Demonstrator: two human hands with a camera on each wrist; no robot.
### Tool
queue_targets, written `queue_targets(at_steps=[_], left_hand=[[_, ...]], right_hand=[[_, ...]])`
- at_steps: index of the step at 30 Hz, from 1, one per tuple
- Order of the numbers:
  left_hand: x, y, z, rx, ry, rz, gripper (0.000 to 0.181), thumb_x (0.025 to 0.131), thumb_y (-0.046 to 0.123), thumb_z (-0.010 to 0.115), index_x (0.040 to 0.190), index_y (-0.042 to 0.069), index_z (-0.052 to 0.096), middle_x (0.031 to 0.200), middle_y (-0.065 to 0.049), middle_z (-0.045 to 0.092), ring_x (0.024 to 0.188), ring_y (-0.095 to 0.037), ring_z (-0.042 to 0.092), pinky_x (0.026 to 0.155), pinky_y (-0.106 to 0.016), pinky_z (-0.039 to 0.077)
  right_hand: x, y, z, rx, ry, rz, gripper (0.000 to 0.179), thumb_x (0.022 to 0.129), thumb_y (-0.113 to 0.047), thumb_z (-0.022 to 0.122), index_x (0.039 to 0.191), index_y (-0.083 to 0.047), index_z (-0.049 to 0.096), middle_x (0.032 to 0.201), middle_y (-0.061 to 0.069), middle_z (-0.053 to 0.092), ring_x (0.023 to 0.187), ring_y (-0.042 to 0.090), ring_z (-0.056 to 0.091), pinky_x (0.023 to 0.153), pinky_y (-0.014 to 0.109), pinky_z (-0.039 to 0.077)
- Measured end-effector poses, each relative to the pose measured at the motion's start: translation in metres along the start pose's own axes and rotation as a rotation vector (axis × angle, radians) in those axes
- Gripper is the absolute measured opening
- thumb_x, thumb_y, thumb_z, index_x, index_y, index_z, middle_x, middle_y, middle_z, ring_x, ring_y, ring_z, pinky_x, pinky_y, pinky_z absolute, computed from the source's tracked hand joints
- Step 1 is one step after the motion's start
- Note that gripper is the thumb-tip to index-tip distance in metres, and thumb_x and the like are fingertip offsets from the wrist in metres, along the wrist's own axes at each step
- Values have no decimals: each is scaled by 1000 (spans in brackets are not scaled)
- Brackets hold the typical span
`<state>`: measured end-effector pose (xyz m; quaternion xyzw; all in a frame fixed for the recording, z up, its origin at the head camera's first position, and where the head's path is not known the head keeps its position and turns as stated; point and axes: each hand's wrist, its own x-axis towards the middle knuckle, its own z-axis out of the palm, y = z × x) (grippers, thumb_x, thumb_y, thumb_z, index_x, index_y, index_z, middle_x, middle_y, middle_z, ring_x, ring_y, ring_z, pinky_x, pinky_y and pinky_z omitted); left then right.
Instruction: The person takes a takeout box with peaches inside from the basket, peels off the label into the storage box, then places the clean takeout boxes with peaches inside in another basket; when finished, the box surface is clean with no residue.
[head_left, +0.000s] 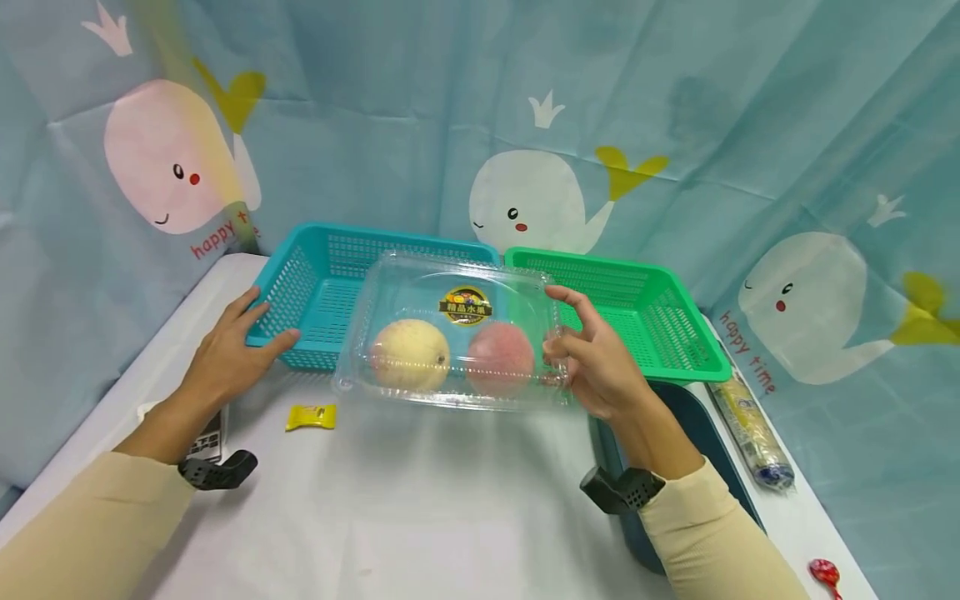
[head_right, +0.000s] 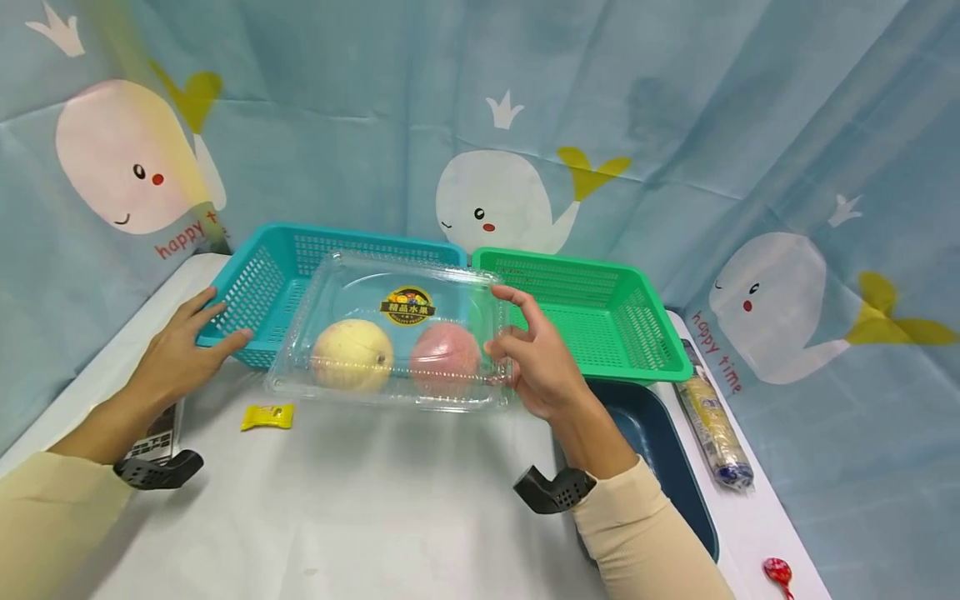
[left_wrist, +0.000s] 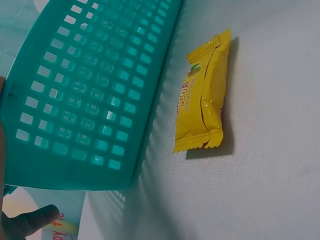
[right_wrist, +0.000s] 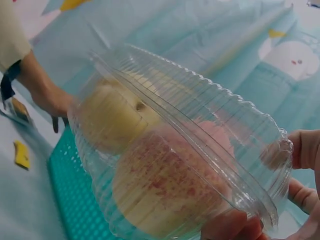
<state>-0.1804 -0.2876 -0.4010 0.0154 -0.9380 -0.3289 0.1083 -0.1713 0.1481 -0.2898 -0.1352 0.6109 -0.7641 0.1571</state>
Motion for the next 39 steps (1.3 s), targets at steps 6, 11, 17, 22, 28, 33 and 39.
queue_targets(at_steps=[6, 11, 17, 22, 28, 33, 39], left_hand=[[0, -2, -1, 3, -8, 8, 83, 95, 51, 53, 148, -6, 26, 159, -15, 5, 139, -48, 11, 101, -72, 18], [3, -3, 1, -8, -13, 17, 82, 95, 51, 53, 148, -6, 26, 160, -14, 5, 139, -48, 11, 101, -73, 18], [3, -4, 2, -15, -20, 14, 82, 95, 51, 53, 149, -5, 26, 160, -13, 4, 139, -48, 11, 101, -73, 18], [2, -3, 0, -10, -15, 21, 82, 95, 50, 53, 148, -6, 26, 160, -14, 4, 139, -48, 11, 102, -72, 18], [1, -2, 0, -13, -16, 12, 83, 95, 51, 53, 149, -5, 25, 160, -13, 4, 140, -47, 10, 102, -71, 17], [0, -3, -1, -20, -17, 14, 84, 95, 52, 53, 149, -5, 24, 160, -12, 3, 140, -46, 10, 102, -71, 17], [1, -2, -1, -13, -23, 5, 84, 95, 53, 52, 150, -4, 24, 160, -13, 3, 140, -47, 10, 102, -72, 17]], right_hand=[[-30, 15, -4, 31, -14, -11, 67, 87, 12, 49, 144, -15, 27, 83, 8, 46, 68, 17, 47, 56, 27, 50], [-46, 27, -9, 30, -11, -4, 68, 86, 12, 50, 144, -13, 26, 88, 10, 43, 72, 18, 46, 56, 26, 50], [-59, 42, -16, 60, -33, 16, 69, 86, 13, 51, 144, -12, 25, 93, 12, 40, 71, 17, 45, 57, 27, 49], [-67, 58, -20, 134, -72, 15, 67, 86, 15, 50, 143, -12, 27, 87, 7, 41, 69, 14, 45, 57, 26, 47], [-71, 77, -24, 179, -61, 38, 69, 85, 17, 51, 143, -11, 27, 88, 7, 45, 70, 13, 48, 58, 25, 51], [-72, 89, -25, 169, -30, 70, 72, 84, 16, 55, 144, -11, 28, 90, 8, 46, 69, 12, 50, 59, 23, 52], [-71, 100, -28, 137, 12, 116, 76, 82, 15, 58, 146, -11, 26, 90, 9, 44, 66, 13, 50, 58, 22, 49]])
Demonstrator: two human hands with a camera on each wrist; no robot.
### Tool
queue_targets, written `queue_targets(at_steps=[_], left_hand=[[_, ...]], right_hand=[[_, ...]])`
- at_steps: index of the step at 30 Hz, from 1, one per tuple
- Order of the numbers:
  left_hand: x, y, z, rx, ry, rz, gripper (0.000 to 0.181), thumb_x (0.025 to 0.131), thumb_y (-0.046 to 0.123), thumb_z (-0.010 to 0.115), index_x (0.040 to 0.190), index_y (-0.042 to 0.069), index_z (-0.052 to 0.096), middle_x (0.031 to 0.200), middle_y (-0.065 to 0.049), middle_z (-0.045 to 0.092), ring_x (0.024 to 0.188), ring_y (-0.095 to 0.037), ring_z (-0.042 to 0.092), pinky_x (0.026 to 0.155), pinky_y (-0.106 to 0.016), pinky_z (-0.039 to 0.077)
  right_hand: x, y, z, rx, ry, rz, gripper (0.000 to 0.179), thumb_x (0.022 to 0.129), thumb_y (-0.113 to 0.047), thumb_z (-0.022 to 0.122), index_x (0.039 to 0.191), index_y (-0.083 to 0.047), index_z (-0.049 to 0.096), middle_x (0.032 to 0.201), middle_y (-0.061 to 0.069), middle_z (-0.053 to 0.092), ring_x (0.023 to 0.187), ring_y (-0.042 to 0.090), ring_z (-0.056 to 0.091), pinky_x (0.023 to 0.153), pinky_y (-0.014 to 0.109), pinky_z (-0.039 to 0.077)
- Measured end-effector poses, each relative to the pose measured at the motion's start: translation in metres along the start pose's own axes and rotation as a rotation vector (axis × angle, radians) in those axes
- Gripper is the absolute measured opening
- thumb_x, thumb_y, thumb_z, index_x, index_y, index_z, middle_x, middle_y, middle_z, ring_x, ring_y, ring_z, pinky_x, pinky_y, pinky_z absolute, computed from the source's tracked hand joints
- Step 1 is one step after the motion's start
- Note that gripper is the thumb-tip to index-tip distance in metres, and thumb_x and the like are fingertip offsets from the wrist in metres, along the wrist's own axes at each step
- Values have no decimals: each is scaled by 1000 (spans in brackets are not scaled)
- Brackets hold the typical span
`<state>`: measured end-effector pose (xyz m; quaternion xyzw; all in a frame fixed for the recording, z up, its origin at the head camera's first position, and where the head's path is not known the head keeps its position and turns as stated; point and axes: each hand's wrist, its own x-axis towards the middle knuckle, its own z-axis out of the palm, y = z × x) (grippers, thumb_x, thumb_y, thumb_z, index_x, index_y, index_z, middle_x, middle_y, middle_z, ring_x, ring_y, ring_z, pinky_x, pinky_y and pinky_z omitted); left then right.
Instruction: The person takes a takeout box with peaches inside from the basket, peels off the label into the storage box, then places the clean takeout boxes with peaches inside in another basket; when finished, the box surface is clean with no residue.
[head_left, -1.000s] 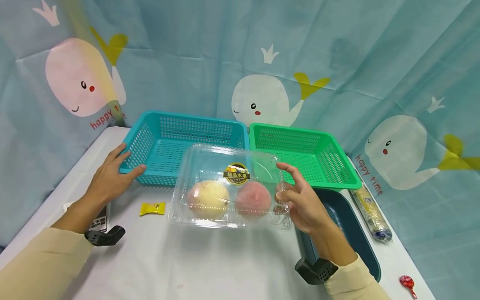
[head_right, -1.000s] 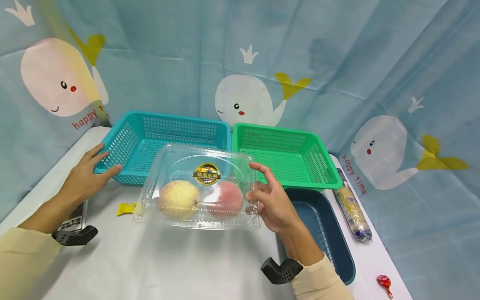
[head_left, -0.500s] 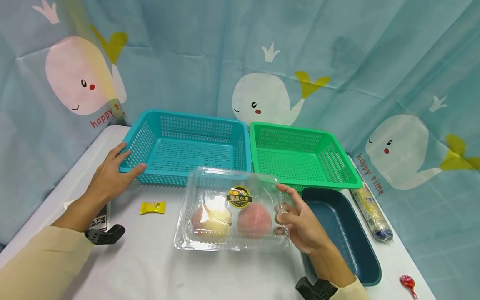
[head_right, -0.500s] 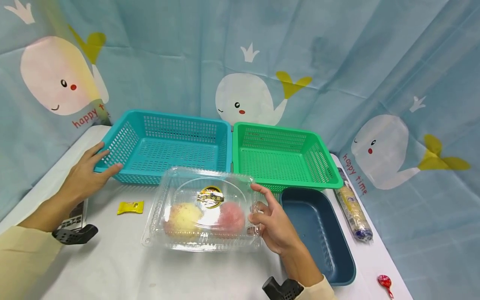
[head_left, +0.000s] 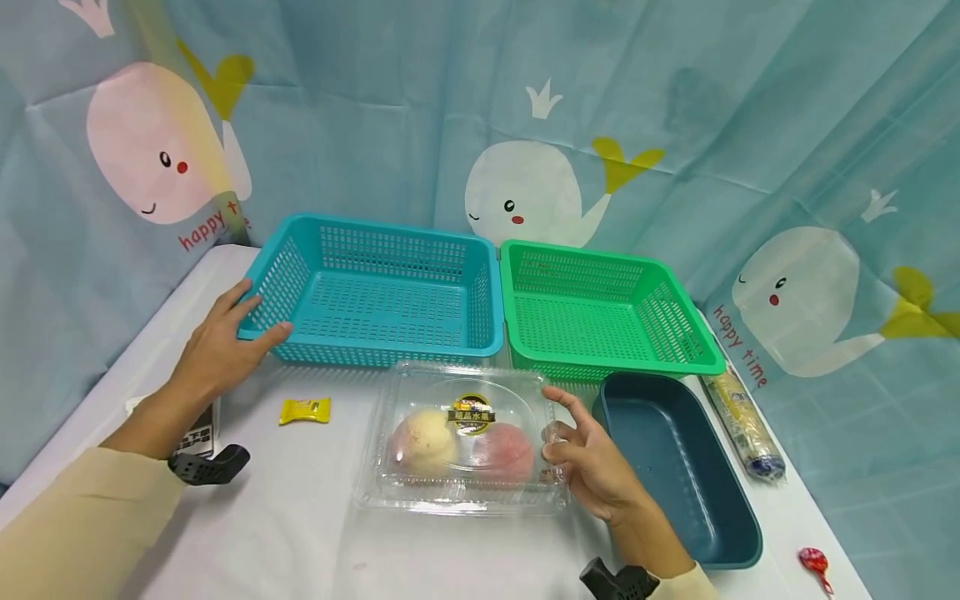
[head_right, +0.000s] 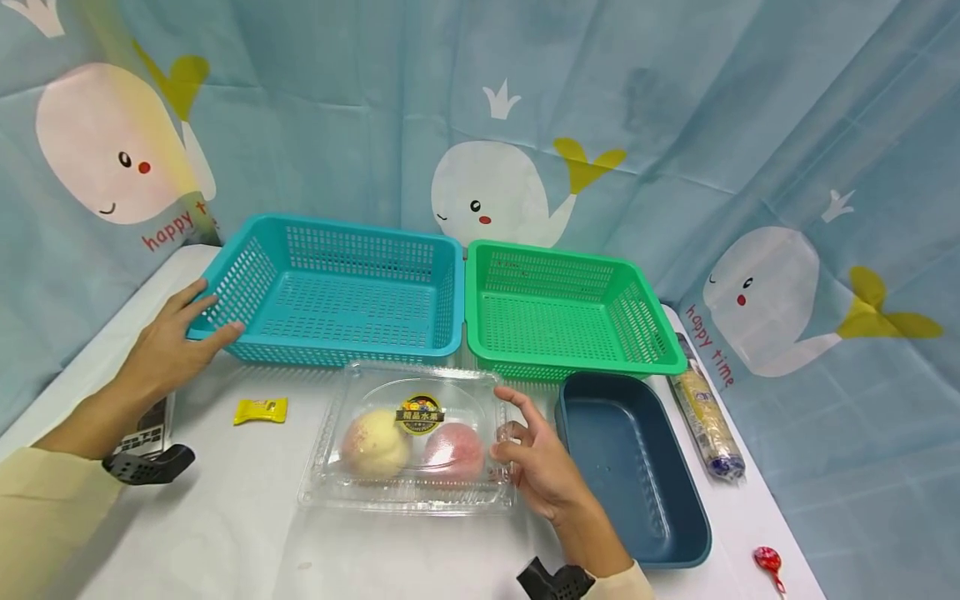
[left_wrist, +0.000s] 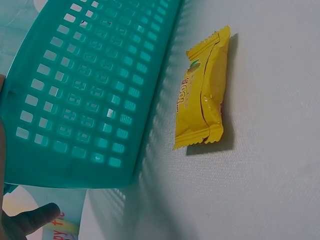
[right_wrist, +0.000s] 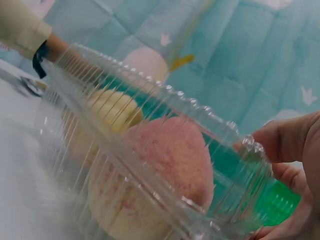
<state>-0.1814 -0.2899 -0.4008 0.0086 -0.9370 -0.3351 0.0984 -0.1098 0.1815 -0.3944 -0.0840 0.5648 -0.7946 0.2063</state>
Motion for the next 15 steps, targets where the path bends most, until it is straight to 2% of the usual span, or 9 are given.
queue_targets(at_steps=[9, 13, 15], left_hand=[[2, -3, 0, 8, -12, 2, 84, 95, 53, 51, 150, -3, 23, 160, -12, 1, 140, -47, 7, 100, -74, 17], [3, -2, -5, 33, -59, 8, 83, 96, 53, 50, 151, -3, 21, 160, -14, -2, 139, -50, 7, 97, -76, 17], [3, 1, -8, 43, -84, 16, 83, 96, 53, 49, 151, -1, 19, 159, -18, -1, 138, -51, 7, 97, -77, 16]], right_hand=[[2, 11, -2, -38, 96, 12, 80, 80, 16, 58, 149, -11, 29, 92, 12, 43, 71, 17, 50, 60, 25, 50], [2, 13, -2, -103, 134, 10, 78, 81, 13, 59, 149, -13, 33, 91, 11, 43, 72, 17, 47, 61, 24, 46], [1, 14, -3, -148, 161, 10, 77, 81, 12, 60, 148, -15, 36, 92, 11, 44, 72, 17, 46, 57, 23, 43]])
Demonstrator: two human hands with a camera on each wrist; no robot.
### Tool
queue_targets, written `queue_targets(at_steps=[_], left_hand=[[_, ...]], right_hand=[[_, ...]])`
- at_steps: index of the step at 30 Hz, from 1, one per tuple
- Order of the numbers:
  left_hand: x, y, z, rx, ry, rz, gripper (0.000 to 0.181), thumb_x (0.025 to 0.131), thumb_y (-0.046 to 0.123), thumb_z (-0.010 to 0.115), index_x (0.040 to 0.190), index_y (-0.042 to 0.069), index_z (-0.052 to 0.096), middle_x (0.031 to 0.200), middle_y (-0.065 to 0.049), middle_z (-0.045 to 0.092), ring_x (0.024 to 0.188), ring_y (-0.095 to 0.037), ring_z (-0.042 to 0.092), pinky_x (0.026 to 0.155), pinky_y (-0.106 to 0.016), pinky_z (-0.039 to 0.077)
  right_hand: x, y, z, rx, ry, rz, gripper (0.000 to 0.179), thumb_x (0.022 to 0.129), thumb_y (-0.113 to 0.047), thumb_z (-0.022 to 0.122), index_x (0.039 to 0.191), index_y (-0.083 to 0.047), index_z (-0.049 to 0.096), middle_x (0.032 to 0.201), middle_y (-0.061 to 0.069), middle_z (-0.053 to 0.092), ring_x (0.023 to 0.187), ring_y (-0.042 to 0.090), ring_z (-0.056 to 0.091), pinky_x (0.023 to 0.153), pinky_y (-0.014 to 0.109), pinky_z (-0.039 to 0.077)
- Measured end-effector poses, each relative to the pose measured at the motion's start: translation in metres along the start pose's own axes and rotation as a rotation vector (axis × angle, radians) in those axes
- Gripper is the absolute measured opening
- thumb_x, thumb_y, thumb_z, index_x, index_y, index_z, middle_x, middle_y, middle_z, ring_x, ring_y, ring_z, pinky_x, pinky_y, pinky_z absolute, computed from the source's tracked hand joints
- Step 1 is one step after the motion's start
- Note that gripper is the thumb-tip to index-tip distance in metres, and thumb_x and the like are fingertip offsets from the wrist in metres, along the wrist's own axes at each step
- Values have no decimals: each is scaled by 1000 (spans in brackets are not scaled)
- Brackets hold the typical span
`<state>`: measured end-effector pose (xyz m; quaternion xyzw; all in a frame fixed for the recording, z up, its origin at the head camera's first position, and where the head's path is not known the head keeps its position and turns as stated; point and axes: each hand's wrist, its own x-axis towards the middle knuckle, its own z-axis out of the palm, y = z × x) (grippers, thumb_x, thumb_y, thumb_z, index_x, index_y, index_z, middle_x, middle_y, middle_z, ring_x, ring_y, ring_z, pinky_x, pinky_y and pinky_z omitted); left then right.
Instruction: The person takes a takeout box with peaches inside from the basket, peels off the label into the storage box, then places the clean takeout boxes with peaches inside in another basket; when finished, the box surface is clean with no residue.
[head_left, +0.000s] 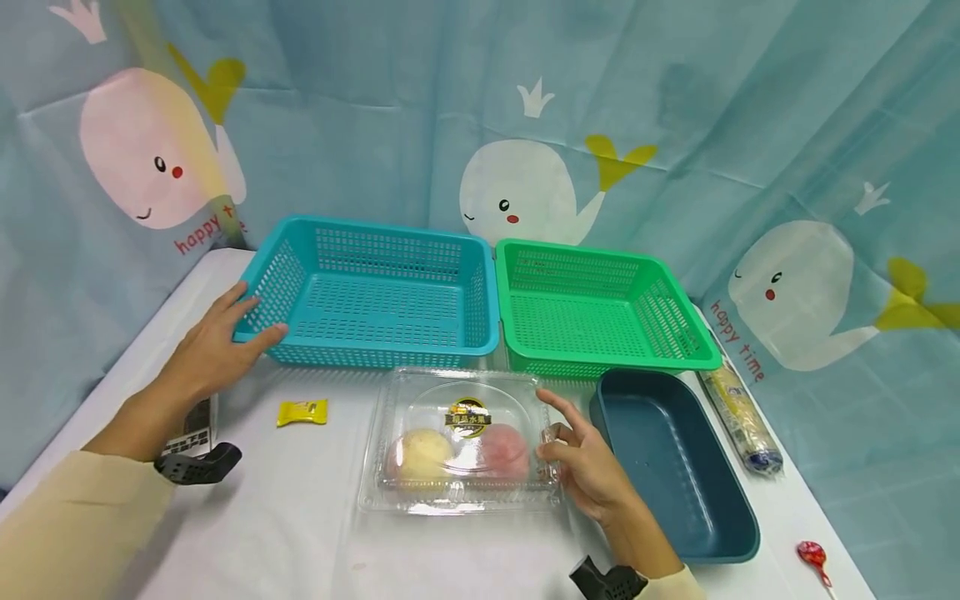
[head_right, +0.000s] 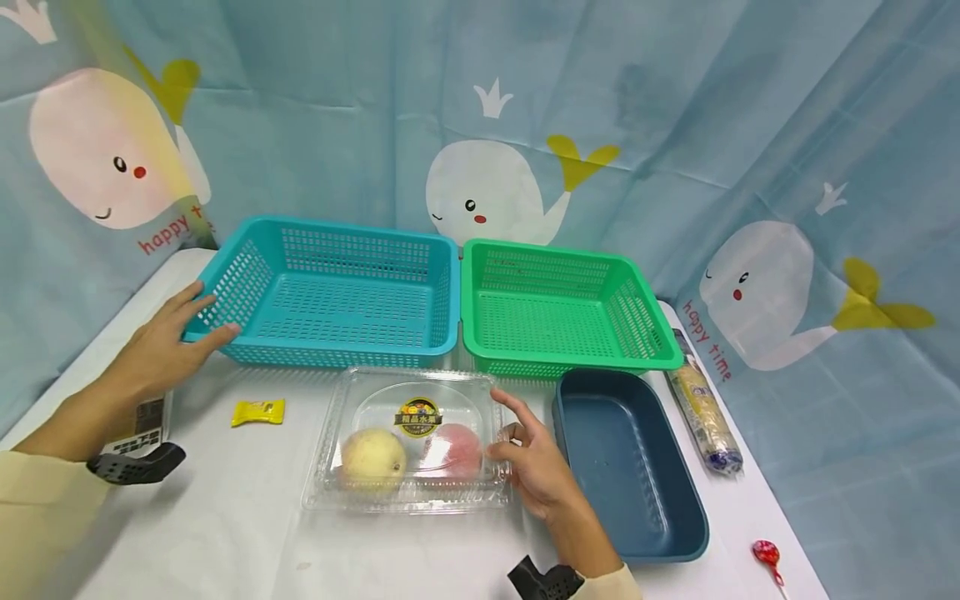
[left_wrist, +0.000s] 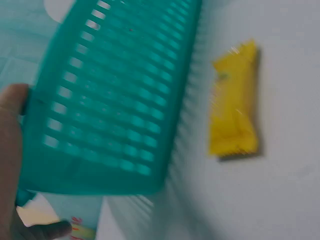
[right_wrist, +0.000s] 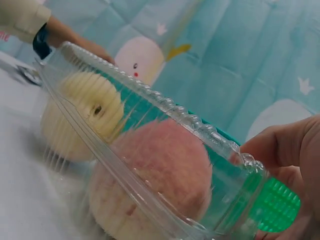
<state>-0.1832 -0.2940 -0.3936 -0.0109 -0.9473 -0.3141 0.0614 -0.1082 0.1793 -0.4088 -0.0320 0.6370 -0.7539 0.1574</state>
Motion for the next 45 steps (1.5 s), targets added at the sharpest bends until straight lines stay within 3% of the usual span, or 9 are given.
queue_targets(at_steps=[5, 11, 15, 19, 22, 25, 30, 37, 45], left_hand=[[-7, 18, -11, 10, 19, 20, 82, 95, 52, 52, 155, 9, 15, 157, -25, 3, 137, -54, 6, 94, -79, 15], [-32, 58, -26, -34, 146, 73, 74, 94, 43, 58, 155, 17, 23, 157, -23, 10, 137, -53, 12, 92, -81, 17], [-53, 82, -31, -130, 222, 142, 69, 94, 30, 63, 153, 18, 29, 154, -20, 21, 132, -51, 27, 89, -77, 30], [-70, 99, -29, -199, 271, 202, 69, 92, 23, 67, 152, 23, 33, 149, -16, 31, 121, -47, 44, 93, -42, 49], [-78, 105, -23, -231, 257, 217, 70, 92, 21, 68, 152, 25, 33, 146, -16, 35, 115, -45, 50, 90, -35, 51], [-83, 108, -13, -262, 217, 216, 70, 92, 20, 67, 153, 24, 31, 144, -19, 35, 112, -46, 52, 81, -59, 47], [-87, 108, 4, -309, 183, 232, 69, 93, 18, 65, 152, 25, 31, 143, -19, 35, 110, -45, 54, 81, -61, 49], [-91, 106, 27, -379, 124, 238, 64, 94, 16, 63, 151, 26, 34, 141, -15, 37, 110, -39, 56, 82, -54, 52], [-93, 107, 53, -439, 14, 182, 61, 95, 24, 64, 149, 22, 37, 138, -15, 37, 113, -42, 55, 82, -50, 54]], right_hand=[[-1, 1, 0, -119, 48, -4, 73, 82, 7, 63, 146, -20, 43, 94, 14, 43, 61, 12, 39, 45, 18, 30], [-5, 3, 2, -145, 75, -22, 70, 82, 6, 64, 144, -20, 46, 94, 14, 42, 58, 10, 36, 44, 18, 29], [-5, 5, 2, -153, 82, -49, 70, 82, 5, 65, 145, -20, 46, 92, 14, 42, 56, 9, 35, 43, 17, 29], [-5, 8, 2, -159, 79, -70, 70, 83, 5, 65, 146, -19, 45, 92, 14, 42, 56, 9, 34, 43, 17, 29], [-5, 9, 1, -151, 86, -83, 70, 82, 6, 64, 146, -17, 45, 91, 14, 42, 60, 11, 36, 45, 18, 32], [-5, 10, 1, -131, 98, -91, 70, 81, 8, 64, 144, -16, 47, 90, 14, 43, 66, 14, 38, 49, 18, 36], [-3, 12, 2, -100, 99, -102, 71, 79, 10, 62, 144, -15, 47, 89, 13, 42, 72, 16, 43, 53, 19, 42], [-1, 12, 3, -94, 90, -124, 71, 79, 11, 62, 144, -15, 47, 90, 13, 41, 72, 15, 42, 54, 19, 43], [0, 12, 3, -89, 83, -142, 72, 79, 12, 61, 145, -13, 46, 91, 13, 39, 74, 15, 43, 57, 20, 44]])
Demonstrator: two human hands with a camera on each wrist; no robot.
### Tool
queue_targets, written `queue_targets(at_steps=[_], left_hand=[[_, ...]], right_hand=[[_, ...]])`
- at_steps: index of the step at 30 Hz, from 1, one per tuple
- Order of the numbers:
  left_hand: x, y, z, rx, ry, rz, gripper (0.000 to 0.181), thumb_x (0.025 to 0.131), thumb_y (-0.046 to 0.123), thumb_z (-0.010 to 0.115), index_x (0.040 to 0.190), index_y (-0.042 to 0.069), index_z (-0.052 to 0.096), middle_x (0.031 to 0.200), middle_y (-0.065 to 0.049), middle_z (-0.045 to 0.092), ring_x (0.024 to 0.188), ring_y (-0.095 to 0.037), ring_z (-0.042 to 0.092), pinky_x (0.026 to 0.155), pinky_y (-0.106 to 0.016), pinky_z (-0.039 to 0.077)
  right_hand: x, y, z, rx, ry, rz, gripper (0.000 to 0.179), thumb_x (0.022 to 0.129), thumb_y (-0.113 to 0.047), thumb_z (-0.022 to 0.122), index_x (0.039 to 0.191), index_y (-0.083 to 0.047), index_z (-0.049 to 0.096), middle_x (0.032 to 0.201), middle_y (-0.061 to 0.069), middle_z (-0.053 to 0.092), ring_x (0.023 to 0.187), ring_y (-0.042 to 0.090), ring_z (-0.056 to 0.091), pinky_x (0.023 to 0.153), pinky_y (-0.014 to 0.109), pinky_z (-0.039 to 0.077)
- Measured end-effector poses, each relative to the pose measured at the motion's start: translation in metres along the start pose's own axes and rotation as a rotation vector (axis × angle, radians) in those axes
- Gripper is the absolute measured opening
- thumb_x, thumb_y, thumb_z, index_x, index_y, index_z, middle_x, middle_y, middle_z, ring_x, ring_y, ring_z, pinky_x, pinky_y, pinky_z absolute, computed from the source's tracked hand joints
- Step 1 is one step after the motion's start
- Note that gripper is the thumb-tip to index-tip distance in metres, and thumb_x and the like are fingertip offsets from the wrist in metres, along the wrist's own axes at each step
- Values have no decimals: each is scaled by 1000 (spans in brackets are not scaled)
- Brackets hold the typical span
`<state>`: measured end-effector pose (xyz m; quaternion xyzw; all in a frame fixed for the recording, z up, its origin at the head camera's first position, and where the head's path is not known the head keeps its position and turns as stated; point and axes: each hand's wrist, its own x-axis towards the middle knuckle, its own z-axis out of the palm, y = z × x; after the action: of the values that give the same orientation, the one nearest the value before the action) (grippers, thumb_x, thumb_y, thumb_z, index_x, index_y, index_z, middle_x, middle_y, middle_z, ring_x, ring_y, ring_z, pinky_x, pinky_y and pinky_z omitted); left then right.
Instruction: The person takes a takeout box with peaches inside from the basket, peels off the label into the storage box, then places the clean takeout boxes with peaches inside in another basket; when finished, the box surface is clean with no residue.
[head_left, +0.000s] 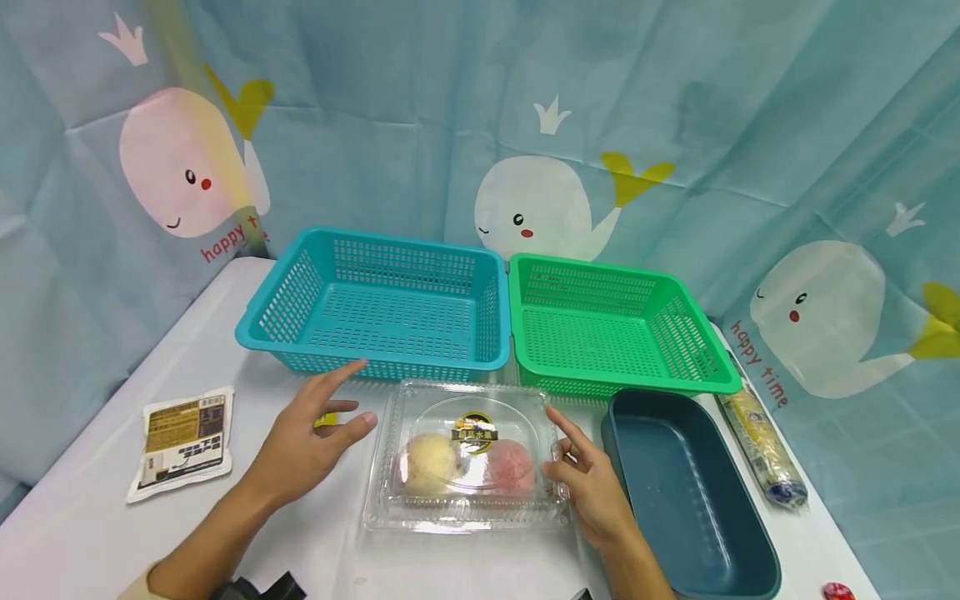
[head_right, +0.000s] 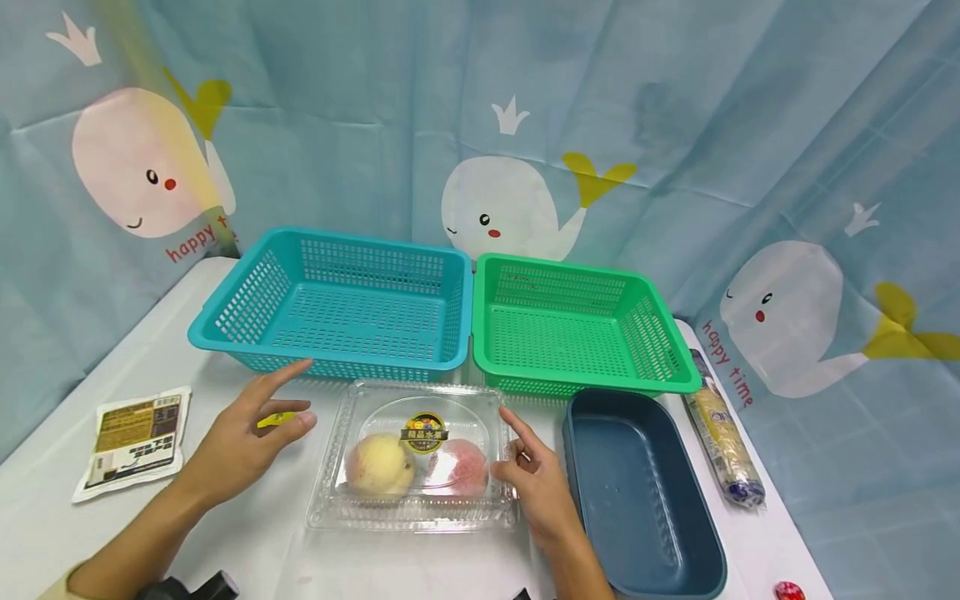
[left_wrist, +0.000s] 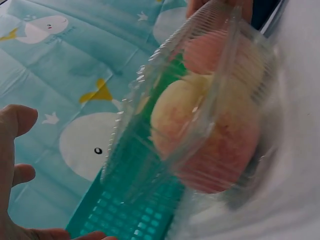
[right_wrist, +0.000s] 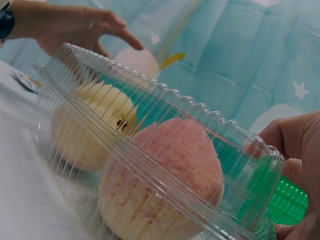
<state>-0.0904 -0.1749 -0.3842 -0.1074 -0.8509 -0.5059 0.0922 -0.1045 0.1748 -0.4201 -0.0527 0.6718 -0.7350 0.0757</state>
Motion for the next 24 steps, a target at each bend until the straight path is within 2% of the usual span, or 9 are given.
queue_targets(at_steps=[5, 11, 19, 24], left_hand=[[-1, -4, 14, -23, -54, -41, 60, 93, 29, 66, 148, 25, 39, 142, -13, 36, 107, -37, 59, 77, -43, 56], [-3, -6, 25, -29, -105, -87, 60, 91, 35, 67, 146, 30, 42, 141, -11, 39, 98, -27, 59, 70, -38, 53], [-1, -8, 32, -42, -171, -155, 64, 87, 38, 70, 145, 32, 43, 140, -12, 42, 95, -28, 55, 60, -34, 50], [-1, -10, 33, -127, -214, -224, 69, 83, 31, 75, 144, 35, 43, 126, -15, 48, 87, -25, 56, 59, -35, 51]], right_hand=[[0, 1, -1, 0, -9, -6, 72, 80, 11, 61, 145, -12, 44, 92, 13, 39, 72, 14, 42, 55, 19, 44], [0, 1, -1, -9, -23, -10, 71, 81, 10, 61, 146, -13, 43, 92, 13, 38, 69, 12, 41, 52, 19, 43], [-1, 1, 0, -10, -16, 2, 71, 81, 11, 60, 145, -15, 45, 93, 14, 35, 72, 15, 42, 55, 21, 45], [0, 0, 1, -30, -7, 7, 70, 81, 10, 60, 144, -17, 46, 92, 14, 36, 72, 16, 42, 55, 22, 44]])
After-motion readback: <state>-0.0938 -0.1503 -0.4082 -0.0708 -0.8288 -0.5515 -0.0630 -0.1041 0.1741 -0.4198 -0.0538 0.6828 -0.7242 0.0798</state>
